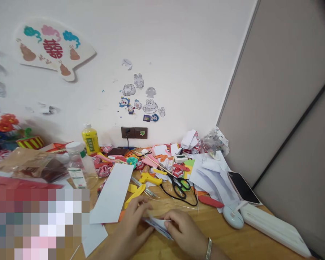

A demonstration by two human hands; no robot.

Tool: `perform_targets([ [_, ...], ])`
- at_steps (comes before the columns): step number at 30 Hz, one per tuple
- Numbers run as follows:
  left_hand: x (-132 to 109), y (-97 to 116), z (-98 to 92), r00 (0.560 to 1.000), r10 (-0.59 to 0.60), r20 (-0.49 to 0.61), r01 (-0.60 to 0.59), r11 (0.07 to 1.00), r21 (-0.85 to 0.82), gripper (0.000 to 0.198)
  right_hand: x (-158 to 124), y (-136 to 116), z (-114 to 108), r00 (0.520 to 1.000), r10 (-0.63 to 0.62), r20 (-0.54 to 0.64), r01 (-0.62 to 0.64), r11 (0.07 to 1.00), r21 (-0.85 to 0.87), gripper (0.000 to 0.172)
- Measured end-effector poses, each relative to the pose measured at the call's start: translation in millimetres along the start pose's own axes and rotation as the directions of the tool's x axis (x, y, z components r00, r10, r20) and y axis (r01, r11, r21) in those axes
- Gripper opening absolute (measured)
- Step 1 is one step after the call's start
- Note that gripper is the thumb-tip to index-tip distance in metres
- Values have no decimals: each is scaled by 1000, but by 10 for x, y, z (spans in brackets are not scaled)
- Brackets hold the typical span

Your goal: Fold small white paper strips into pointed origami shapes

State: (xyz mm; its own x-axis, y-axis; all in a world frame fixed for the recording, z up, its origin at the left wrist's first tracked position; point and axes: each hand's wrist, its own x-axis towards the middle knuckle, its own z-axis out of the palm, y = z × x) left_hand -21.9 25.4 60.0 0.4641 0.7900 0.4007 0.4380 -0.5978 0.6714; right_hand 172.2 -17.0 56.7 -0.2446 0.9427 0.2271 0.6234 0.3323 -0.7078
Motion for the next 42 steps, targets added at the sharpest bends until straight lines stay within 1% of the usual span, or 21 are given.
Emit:
perform_targets([
  [1,-2,-57,46,997,-40,-73,38,999,-28,38,-24,-27,33,1000,6,18,-7,998,60,17],
  [2,-4,-109,92,990,-84,-110,76,994,-72,48,-43,-52,60,999,2,40,-7,993,116,19],
  [4,-6,-182,177,973,-205,-107,178,959,-221,58,-69,-88,98,997,-16,70,4,985,173,34],
  [6,-8,-212,241,957,-283,-70,239,899,-367,62,-82,-100,134,998,-1,56,-8,988,156,43],
  [8,-15,-213,275,949,-315,-37,263,847,-462,63,-97,-79,180,999,53,9,-53,987,154,47],
  [10,-29,-206,283,943,-332,-27,275,822,-498,62,-123,-30,231,996,89,-33,-80,975,205,58],
  [12,-52,-206,283,940,-339,-39,275,822,-498,59,-160,21,269,996,78,-48,-66,975,211,68],
  [13,-66,-212,288,943,-330,-44,268,830,-489,58,-178,36,280,997,59,-46,-50,983,179,70],
  [15,-97,-229,311,955,-293,-45,240,855,-460,59,-204,35,293,999,12,-36,-9,997,76,68],
  [18,-141,-255,367,963,-263,-50,220,883,-414,60,-199,-19,298,999,-21,-37,18,998,-60,53],
  [21,-145,-257,373,954,-297,-52,252,881,-400,54,-150,-15,262,995,8,-98,-15,997,-78,42],
  [24,-83,-236,283,945,-319,-67,273,888,-371,47,-81,118,114,971,118,-210,-119,993,10,39],
  [26,-25,-222,200,938,-330,-109,281,905,-320,40,-36,234,-43,944,211,-252,-213,977,21,38],
  [28,19,-213,138,933,-341,-112,296,908,-297,30,-5,315,-196,936,189,-296,-223,971,-85,36],
  [30,36,-203,117,934,-345,-89,307,905,-293,25,10,331,-298,934,89,-345,-184,949,-255,38],
  [32,32,-185,129,936,-345,-69,310,903,-297,24,16,300,-323,951,-26,-307,-97,920,-380,38],
  [34,29,-155,150,934,-352,-61,315,893,-321,23,22,270,-277,972,-108,-207,1,890,-455,30],
  [37,60,-95,172,922,-386,-35,341,851,-400,20,44,312,-135,984,-160,-74,93,828,-552,10],
  [38,81,-76,179,915,-403,-16,357,827,-433,19,51,349,-86,984,-174,-46,115,804,-583,8],
  [40,134,-45,200,897,-440,43,398,763,-510,19,57,427,-10,980,-196,-19,139,755,-641,14],
  [42,186,-23,236,878,-465,113,435,677,-593,20,56,467,15,982,-188,-28,118,716,-688,16],
])
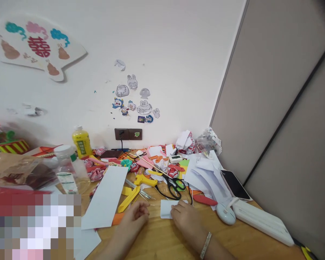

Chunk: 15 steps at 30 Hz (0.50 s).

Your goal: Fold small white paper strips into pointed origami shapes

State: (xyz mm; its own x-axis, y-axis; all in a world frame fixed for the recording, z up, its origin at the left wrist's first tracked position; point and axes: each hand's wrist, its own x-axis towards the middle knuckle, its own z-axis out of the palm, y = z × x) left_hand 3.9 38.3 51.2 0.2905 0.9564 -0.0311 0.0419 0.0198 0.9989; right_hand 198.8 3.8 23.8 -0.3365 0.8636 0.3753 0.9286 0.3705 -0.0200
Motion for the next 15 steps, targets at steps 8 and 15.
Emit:
perform_targets([
  [8,-123,32,132,997,-70,-30,67,992,-104,36,325,-216,-401,932,261,-251,-175,931,320,16],
  [15,-102,-100,71,989,-25,-142,-6,977,-214,58,648,-655,-267,930,361,-72,-191,642,743,15],
])
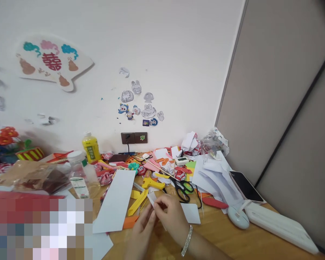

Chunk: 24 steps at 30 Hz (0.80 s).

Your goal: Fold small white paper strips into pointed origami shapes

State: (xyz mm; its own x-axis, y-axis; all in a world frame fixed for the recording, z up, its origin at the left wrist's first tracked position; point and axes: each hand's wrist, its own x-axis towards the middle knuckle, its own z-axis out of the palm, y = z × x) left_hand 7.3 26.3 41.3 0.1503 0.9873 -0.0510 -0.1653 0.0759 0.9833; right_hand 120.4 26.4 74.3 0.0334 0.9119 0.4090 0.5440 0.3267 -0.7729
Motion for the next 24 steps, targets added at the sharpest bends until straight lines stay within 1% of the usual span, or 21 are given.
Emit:
perform_targets([
  [3,62,-3,-8,998,-37,51,40,998,-57,55,-42,84,76,990,117,84,-131,975,181,16],
  [5,67,41,0,994,-52,98,58,997,-54,51,-63,133,62,983,134,125,-161,959,234,18],
  [7,51,95,7,994,-54,94,58,998,-36,48,-67,154,25,979,135,151,-172,948,267,21],
  [9,30,136,10,995,-56,82,59,998,-35,46,-59,154,-12,979,166,121,-194,940,281,20],
  [11,13,153,12,994,-64,94,69,996,-48,45,-47,149,-37,975,220,24,-219,940,261,14],
  [12,6,155,15,992,-68,108,75,996,-54,44,-43,148,-44,969,246,-18,-233,938,255,14],
  [13,0,153,20,990,-72,121,80,995,-59,44,-39,147,-48,963,269,-34,-251,932,261,19],
  [14,-7,150,26,988,-75,134,84,994,-66,42,-37,148,-49,958,287,-19,-270,920,285,24],
  [15,-13,146,34,986,-79,148,91,993,-73,41,-36,147,-47,954,300,21,-290,901,323,25],
  [17,-25,142,50,980,-89,178,106,990,-88,39,-35,144,-41,943,314,111,-331,853,403,19],
  [18,-30,141,57,978,-95,188,115,989,-95,39,-35,141,-38,938,317,138,-345,834,430,16],
  [20,-33,140,64,974,-113,197,134,986,-98,38,-36,131,-34,936,318,153,-352,814,462,15],
  [24,-18,140,62,969,-147,200,165,983,-76,36,-41,111,-40,932,328,154,-362,806,468,15],
])
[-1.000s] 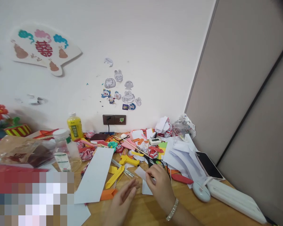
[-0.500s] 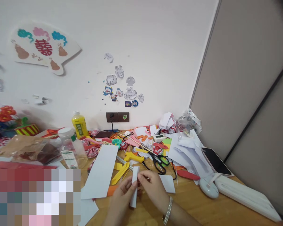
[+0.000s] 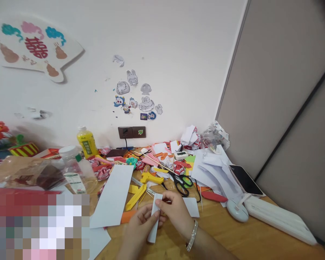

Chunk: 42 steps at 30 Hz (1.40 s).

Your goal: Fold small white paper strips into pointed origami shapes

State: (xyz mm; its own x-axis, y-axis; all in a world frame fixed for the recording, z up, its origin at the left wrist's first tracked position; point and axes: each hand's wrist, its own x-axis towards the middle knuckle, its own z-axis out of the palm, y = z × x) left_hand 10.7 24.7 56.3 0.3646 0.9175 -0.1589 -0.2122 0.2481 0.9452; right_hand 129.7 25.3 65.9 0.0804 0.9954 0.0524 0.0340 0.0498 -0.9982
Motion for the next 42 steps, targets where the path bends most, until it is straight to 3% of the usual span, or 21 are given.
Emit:
perform_targets([
  [14,2,0,-5,998,-37,-42,38,999,9,34,-3,-11,-17,999,30,17,-30,999,14,19],
  [26,-32,34,7,997,-77,-11,77,997,-15,37,3,0,-43,998,45,37,-47,997,68,20],
  [34,-22,31,-12,996,-63,-61,67,995,68,34,2,-6,-50,996,56,77,-61,996,62,21],
  [42,-51,52,12,998,-43,-39,49,985,166,39,43,-34,-128,1000,-25,-5,25,1000,-12,23],
])
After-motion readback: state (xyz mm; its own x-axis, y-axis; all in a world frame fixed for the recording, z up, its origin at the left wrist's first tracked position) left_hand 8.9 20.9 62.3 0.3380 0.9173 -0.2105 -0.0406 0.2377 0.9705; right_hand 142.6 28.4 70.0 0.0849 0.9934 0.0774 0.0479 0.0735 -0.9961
